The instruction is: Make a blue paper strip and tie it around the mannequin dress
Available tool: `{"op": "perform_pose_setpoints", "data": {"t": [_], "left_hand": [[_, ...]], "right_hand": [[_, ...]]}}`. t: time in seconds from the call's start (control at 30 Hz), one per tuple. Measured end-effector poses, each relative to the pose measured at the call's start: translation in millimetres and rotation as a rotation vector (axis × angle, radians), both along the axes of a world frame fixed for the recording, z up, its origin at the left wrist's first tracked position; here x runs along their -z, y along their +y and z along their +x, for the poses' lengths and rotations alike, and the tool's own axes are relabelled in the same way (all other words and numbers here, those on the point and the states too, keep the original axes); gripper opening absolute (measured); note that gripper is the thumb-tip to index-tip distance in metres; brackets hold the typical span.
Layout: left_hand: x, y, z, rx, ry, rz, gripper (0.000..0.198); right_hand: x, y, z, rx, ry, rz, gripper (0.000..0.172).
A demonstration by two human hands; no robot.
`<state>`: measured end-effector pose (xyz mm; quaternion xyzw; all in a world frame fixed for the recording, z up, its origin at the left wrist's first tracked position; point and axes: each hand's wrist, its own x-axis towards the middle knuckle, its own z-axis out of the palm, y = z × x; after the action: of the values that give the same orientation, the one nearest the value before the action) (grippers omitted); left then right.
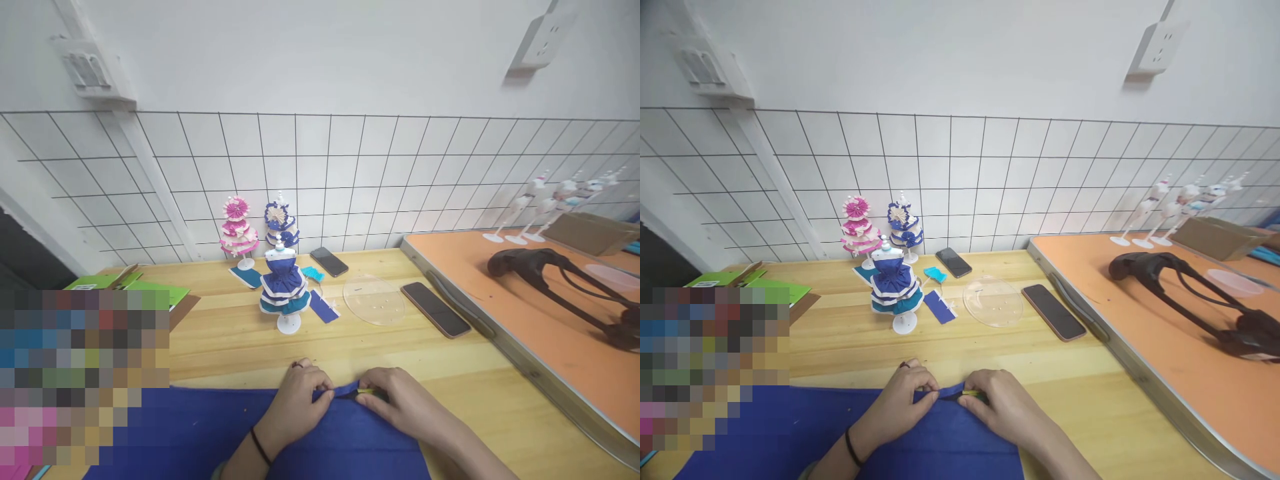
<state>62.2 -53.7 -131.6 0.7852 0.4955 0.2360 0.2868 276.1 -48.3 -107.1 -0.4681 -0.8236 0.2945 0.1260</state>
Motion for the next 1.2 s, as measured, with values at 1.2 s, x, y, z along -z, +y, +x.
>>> {"op": "perform_pose_setpoints", "data": {"t": [1.2], "left_hand": [[1.9,6.9,-20.8,0.005,-0.166,-0.195,0.034]], "right_hand": [[-1.2,-3.1,-11.4,0.005,0.031,-0.003,0.021]]}}
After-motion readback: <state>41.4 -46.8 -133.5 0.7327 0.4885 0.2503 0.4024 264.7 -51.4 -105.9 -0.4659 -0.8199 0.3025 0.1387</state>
